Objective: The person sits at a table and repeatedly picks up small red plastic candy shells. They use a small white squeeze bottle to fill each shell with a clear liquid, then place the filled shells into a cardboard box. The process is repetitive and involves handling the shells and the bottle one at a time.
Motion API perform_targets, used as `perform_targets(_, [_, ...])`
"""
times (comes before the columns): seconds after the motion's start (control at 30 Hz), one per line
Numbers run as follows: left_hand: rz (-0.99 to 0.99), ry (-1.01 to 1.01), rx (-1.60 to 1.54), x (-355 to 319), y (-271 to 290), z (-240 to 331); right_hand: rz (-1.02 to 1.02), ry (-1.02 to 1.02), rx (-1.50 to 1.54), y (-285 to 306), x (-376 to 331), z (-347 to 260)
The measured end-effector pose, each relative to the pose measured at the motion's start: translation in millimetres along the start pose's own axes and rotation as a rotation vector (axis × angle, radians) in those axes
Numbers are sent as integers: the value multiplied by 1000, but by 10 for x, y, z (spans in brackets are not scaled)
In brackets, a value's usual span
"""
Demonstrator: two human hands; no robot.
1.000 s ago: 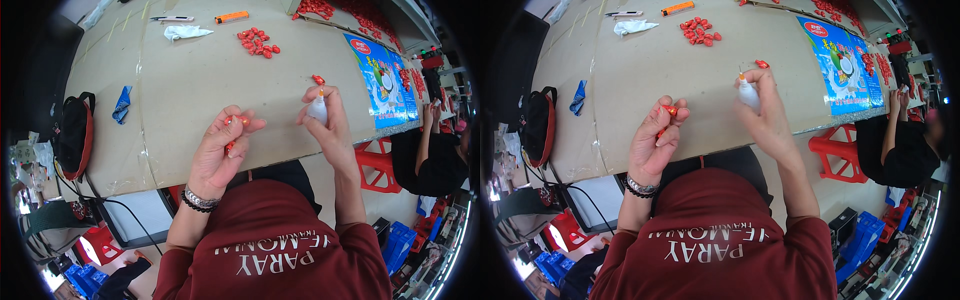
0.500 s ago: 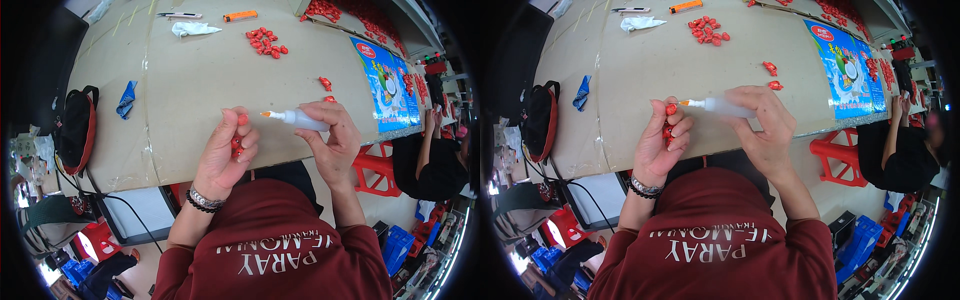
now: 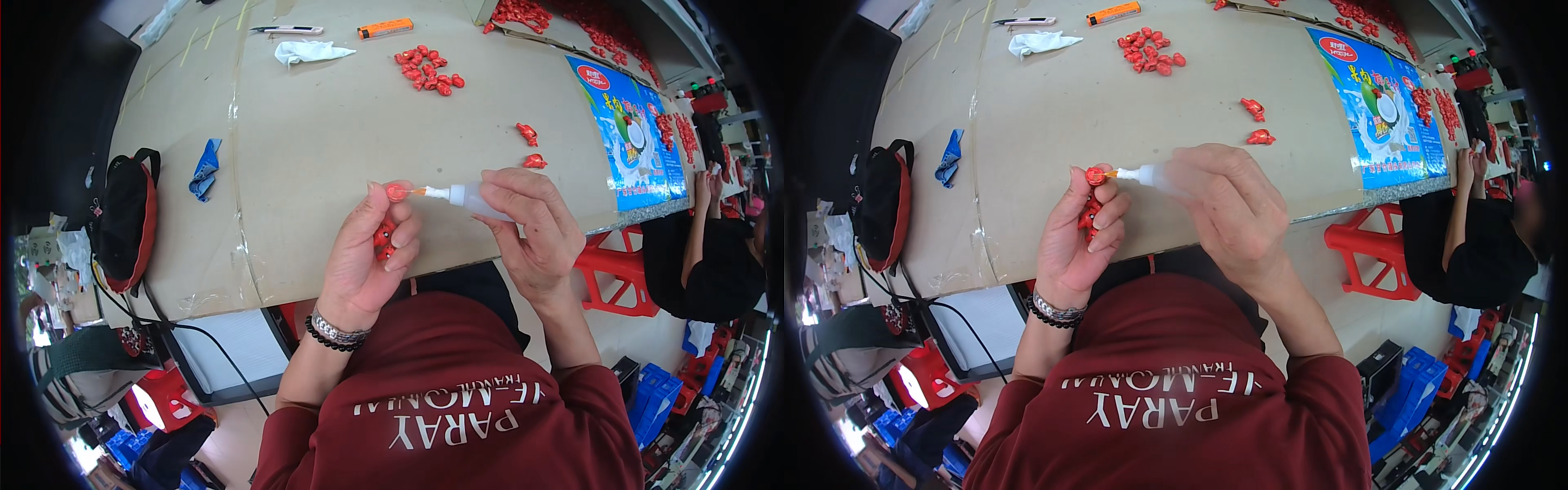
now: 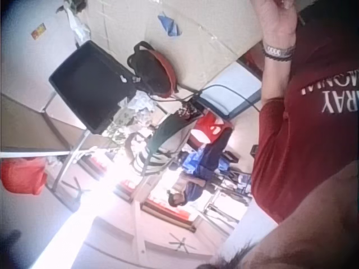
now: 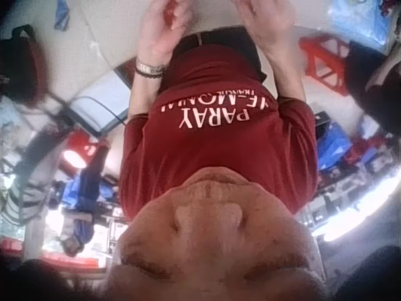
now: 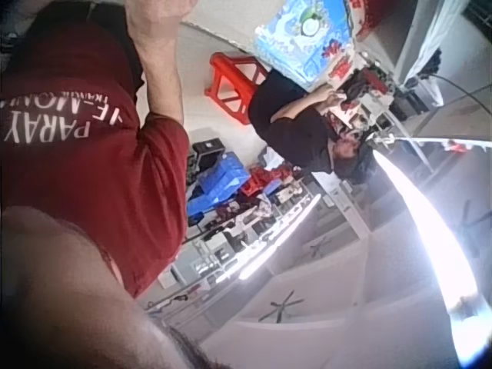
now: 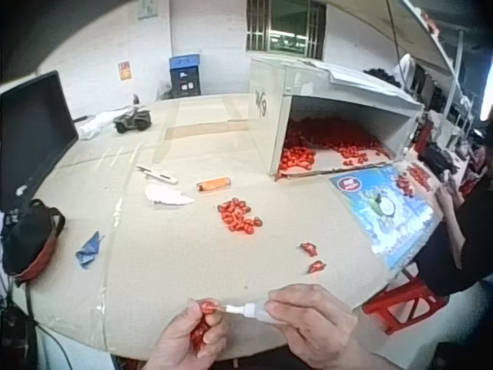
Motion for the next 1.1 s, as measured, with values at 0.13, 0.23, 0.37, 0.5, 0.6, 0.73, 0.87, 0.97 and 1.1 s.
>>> perform_targets(0.13, [9,-1,33,1,5,-25,40,57,-20,-27,3,-23])
perform_targets(0.23, [13,8,40,-1,-17,-35,39,87,-37,-22,6,-47])
perform_targets(0.37, [8,25,33,2,4,-51,32,122,-44,-9,32,-75])
perform_targets(0.5, [2,21,36,1,-10,-57,35,136,-58,-11,25,-74])
perform_targets(0.6, [-8,18,45,4,-5,-52,38,153,-67,-4,32,-79])
perform_targets(0.73, [-31,-7,62,2,7,-47,37,162,-95,15,37,-92])
perform_targets(0.87, [-20,-44,104,-1,0,-25,54,163,-109,50,49,-106])
perform_targets(0.97, [21,-71,130,-12,-8,-12,55,170,-120,63,56,-113])
perform_targets(1.1, [38,-84,151,-14,-10,-8,51,161,-112,35,42,-102])
Point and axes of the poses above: each hand's wrist, its own x-axis towards the middle knuckle, its own y-axis out of the back of the hand, z = x × y, the point moved 5 cm from there along x, towards the middle knuckle, and after that the axes turned 2 degrees about y, right-handed, at the moved point
